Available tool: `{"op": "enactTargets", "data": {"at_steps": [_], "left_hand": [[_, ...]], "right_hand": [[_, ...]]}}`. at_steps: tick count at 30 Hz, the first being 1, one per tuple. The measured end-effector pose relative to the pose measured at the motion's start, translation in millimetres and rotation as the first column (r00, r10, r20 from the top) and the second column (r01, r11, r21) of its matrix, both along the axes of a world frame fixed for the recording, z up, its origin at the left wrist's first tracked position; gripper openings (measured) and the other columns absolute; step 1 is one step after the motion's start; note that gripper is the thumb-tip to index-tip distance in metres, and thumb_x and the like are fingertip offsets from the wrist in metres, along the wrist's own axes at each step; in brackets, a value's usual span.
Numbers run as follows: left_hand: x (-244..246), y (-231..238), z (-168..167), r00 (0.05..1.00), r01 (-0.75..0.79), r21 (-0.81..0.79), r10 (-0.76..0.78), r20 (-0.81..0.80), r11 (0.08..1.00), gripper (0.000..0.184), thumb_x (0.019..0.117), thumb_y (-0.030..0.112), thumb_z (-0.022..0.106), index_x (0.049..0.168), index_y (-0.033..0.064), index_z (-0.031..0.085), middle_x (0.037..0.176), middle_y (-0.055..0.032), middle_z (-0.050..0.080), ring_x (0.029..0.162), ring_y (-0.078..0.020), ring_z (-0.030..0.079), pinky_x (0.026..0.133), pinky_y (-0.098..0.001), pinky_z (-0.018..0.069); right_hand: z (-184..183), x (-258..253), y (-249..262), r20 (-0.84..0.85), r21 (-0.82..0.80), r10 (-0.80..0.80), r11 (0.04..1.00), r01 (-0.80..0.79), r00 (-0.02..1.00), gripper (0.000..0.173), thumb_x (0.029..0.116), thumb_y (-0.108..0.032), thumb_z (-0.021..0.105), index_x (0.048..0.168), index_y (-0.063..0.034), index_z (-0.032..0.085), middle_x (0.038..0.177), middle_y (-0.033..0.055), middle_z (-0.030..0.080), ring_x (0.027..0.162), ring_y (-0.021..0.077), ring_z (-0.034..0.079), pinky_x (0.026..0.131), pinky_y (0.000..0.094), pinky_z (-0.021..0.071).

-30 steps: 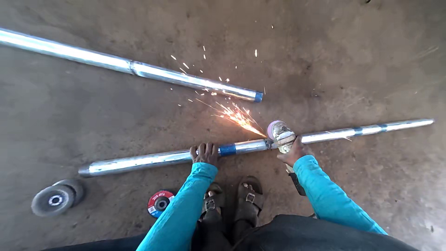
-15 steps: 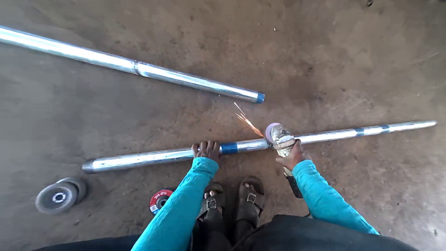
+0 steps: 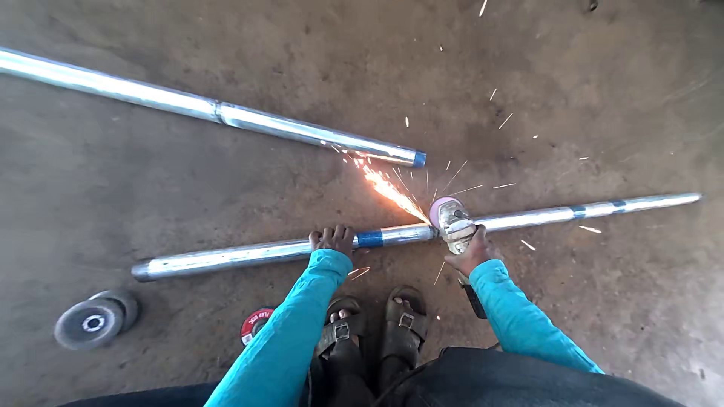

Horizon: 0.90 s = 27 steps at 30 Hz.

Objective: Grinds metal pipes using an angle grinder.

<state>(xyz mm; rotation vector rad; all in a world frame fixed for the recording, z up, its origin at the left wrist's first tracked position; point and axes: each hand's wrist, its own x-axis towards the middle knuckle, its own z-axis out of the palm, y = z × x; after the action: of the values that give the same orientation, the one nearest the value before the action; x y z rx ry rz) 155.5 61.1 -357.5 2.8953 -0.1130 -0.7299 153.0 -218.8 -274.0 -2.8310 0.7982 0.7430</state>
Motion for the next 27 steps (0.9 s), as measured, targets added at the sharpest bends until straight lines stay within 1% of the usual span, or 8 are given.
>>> {"op": "enactTargets", "data": {"at_steps": [2, 5, 13, 15, 17, 20, 24, 27], "left_hand": [[0, 0, 0, 1.0, -0.001, 0.003, 0.001, -0.012, 1.0, 0.064, 0.095, 0.061, 0.064, 0.137, 0.0122, 0.061, 0.139, -0.014, 0.062, 0.132, -0.0368, 0.055, 0.11, -0.062, 0.0363], [-4, 2, -8, 0.998, 0.0, -0.034, 0.002, 0.06, 0.999, 0.065, 0.0928, 0.061, 0.067, 0.135, 0.0119, 0.063, 0.136, -0.0158, 0.064, 0.128, -0.0391, 0.058, 0.107, -0.0644, 0.0392], [-2, 2, -7, 0.999, 0.004, -0.008, -0.004, 0.045, 1.0, 0.067, 0.0927, 0.064, 0.065, 0.136, 0.0131, 0.062, 0.137, -0.0138, 0.064, 0.128, -0.0373, 0.058, 0.106, -0.0623, 0.04], [-2, 2, -7, 1.0, -0.005, -0.022, 0.006, 0.027, 1.0, 0.067, 0.0931, 0.063, 0.065, 0.137, 0.0121, 0.062, 0.139, -0.0147, 0.062, 0.13, -0.0378, 0.057, 0.108, -0.0633, 0.0377], [0, 2, -5, 1.0, -0.013, -0.044, 0.012, -0.016, 0.999, 0.067, 0.0943, 0.06, 0.066, 0.141, 0.0119, 0.059, 0.144, -0.0152, 0.059, 0.135, -0.0385, 0.053, 0.112, -0.0651, 0.0332], [0, 1, -6, 1.0, 0.0, -0.025, 0.0, 0.018, 1.0, 0.068, 0.0935, 0.063, 0.065, 0.138, 0.0122, 0.061, 0.139, -0.0162, 0.062, 0.132, -0.0394, 0.055, 0.109, -0.0651, 0.0372], [1, 1, -1, 1.0, 0.001, -0.013, -0.001, -0.018, 1.0, 0.068, 0.0942, 0.064, 0.063, 0.14, 0.0137, 0.059, 0.141, -0.0144, 0.06, 0.132, -0.0384, 0.055, 0.11, -0.0636, 0.0364], [-1, 1, -1, 1.0, -0.003, -0.012, 0.003, 0.003, 1.0, 0.066, 0.0946, 0.062, 0.064, 0.138, 0.0121, 0.06, 0.14, -0.0147, 0.061, 0.131, -0.0383, 0.055, 0.109, -0.0634, 0.0366]], "right_hand": [[1, 0, -1, 0.007, 0.007, -0.017, 1.0, 0.017, 1.0, 0.11, 0.0703, -0.04, 0.094, 0.154, -0.0035, 0.033, 0.122, 0.0286, 0.068, 0.114, 0.0466, 0.068, 0.094, 0.0644, 0.0533], [1, 0, -7, -0.005, 0.023, -0.024, 0.999, 0.025, 1.0, 0.112, 0.0712, -0.038, 0.094, 0.156, -0.0022, 0.029, 0.125, 0.03, 0.067, 0.115, 0.0483, 0.067, 0.095, 0.0656, 0.0525], [4, 3, 1, -0.02, -0.004, 0.001, 1.0, -0.001, 1.0, 0.109, 0.0715, -0.041, 0.093, 0.155, -0.0037, 0.033, 0.122, 0.0274, 0.069, 0.113, 0.0464, 0.069, 0.093, 0.0646, 0.0537], [3, 4, -4, -0.012, -0.002, -0.001, 1.0, 0.001, 1.0, 0.109, 0.0719, -0.04, 0.093, 0.155, -0.0025, 0.032, 0.123, 0.0284, 0.068, 0.114, 0.0466, 0.068, 0.094, 0.0646, 0.0532], [2, 2, -7, 0.013, 0.042, -0.018, 0.999, 0.017, 1.0, 0.111, 0.0707, -0.036, 0.094, 0.155, -0.001, 0.031, 0.125, 0.0295, 0.066, 0.115, 0.0471, 0.067, 0.095, 0.0652, 0.0525], [7, 1, 0, -0.019, 0.048, -0.019, 0.999, 0.019, 1.0, 0.112, 0.0706, -0.036, 0.096, 0.155, -0.0017, 0.03, 0.127, 0.0296, 0.066, 0.117, 0.0472, 0.067, 0.096, 0.0647, 0.0528], [7, 2, 3, -0.025, 0.032, -0.022, 0.999, 0.023, 0.999, 0.111, 0.0706, -0.038, 0.095, 0.155, -0.0029, 0.032, 0.126, 0.0291, 0.067, 0.116, 0.047, 0.067, 0.095, 0.064, 0.0533], [6, 6, -8, -0.015, 0.017, -0.029, 0.999, 0.029, 0.999, 0.11, 0.0716, -0.039, 0.094, 0.154, -0.0021, 0.032, 0.125, 0.0295, 0.067, 0.115, 0.0467, 0.068, 0.095, 0.064, 0.0532]]}}
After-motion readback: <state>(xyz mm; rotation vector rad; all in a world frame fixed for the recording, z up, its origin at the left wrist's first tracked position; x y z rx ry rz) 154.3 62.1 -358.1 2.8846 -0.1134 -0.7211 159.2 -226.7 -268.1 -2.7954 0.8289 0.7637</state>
